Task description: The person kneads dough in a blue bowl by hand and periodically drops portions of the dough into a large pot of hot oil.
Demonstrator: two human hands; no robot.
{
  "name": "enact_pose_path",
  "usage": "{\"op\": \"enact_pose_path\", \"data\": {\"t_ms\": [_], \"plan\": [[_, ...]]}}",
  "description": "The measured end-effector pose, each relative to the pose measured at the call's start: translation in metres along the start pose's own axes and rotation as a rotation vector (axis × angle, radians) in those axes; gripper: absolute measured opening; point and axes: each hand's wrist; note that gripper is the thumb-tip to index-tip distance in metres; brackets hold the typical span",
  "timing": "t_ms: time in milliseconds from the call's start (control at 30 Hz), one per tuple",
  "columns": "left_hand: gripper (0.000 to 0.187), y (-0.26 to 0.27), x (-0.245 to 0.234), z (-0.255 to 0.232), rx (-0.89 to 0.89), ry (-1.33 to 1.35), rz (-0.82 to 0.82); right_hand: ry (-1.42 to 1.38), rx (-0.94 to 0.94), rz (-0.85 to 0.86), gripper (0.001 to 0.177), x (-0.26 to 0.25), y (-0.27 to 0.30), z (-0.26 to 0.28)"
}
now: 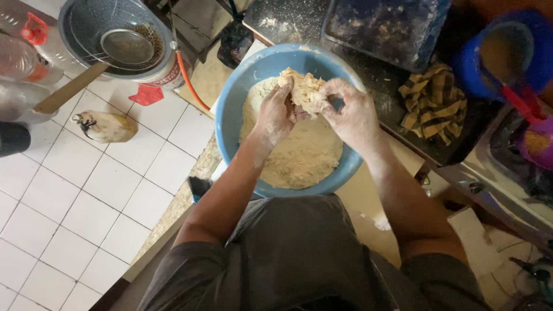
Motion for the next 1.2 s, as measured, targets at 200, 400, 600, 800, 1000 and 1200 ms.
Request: {"op": "enact_pose_path", "data": {"t_ms": [200, 400, 600, 800, 1000, 1200], "plan": [[0.053, 0.018, 0.001, -0.009, 0.131, -0.126, 0.073, 0.162, -0.424, -0.284, 0.029, 0.034, 0.018, -0.010], [0.072, 0.041, 0.007, -0.025, 0.127, -0.184, 0.172, -0.782, -0.142, -0.189, 0.053, 0.023, 0.008, -0.041], [0.090, 0.048, 0.002, -0.031, 0.130, -0.561, 0.117, -0.910, 0.171, 0.049, 0.041, 0.016, 0.008, -0.060], [0.097, 0.053, 0.003, -0.022, 0.233, -0.699, 0.097, -0.796, 0.125, -0.050, 0.029, 0.008, 0.014, -0.037], [0.106, 0.055, 0.007, -0.023, 0.235, -0.637, 0.066, -0.314, -0.074, -0.168, 0.020, 0.027, 0.024, -0.012], [0.105, 0.053, 0.000, -0.017, 0.283, -0.669, 0.150, -0.144, -0.141, -0.182, 0.023, 0.047, 0.032, -0.021]]}}
Point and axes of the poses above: each hand's wrist, its own y-axis away from the middle knuckle, its own x-axis out of the palm, z = x × y, and after that the axes turned 10 degrees about -y, right-handed
